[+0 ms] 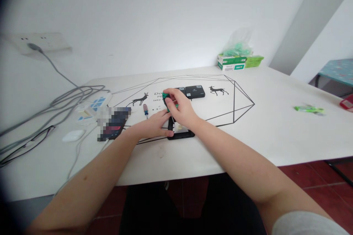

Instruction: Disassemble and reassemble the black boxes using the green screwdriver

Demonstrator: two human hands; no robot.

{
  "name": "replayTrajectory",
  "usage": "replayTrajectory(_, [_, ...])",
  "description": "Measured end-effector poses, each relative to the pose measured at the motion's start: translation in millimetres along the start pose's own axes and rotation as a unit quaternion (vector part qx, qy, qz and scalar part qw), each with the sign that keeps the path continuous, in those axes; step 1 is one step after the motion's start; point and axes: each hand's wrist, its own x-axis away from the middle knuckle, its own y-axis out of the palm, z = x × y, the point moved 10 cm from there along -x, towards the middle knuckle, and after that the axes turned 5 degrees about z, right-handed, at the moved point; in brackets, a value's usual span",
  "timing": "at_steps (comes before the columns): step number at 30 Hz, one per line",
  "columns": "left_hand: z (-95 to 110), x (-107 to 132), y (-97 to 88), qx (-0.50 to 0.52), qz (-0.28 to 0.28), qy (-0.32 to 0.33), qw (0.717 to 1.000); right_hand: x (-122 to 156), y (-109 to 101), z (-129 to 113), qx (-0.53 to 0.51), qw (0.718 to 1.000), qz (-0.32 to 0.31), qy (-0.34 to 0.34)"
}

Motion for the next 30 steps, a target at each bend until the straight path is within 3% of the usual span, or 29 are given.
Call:
replayTrajectory(12, [5, 3, -3.3, 0.005, -0.039, -0.044, 0.998, -3, -2, 3, 0.038, 0.999, -0.022, 0.027])
replayTrajectory(16, [8, 5, -3.8, 0.003, -0.057, -0.064, 0.996, -4, -15, 9, 0.069, 0.997, 0.000, 0.037])
replayTrajectory(19, [5, 7, -5.0, 0.005, -0.060, -0.083, 0.995, -6, -35, 18, 0.061, 0.995, 0.052, 0.053])
replayTrajectory(24, [-14, 7, -24.6, -0.013, 0.005, -0.104, 0.994, -5, -57, 44, 0.003, 0.986, 0.114, 0.120])
replayTrajectory(30, [-52, 14, -54.4, -0.133, 0.092, -0.230, 0.960, 7, -34, 57, 0.034, 0.982, 0.049, 0.177])
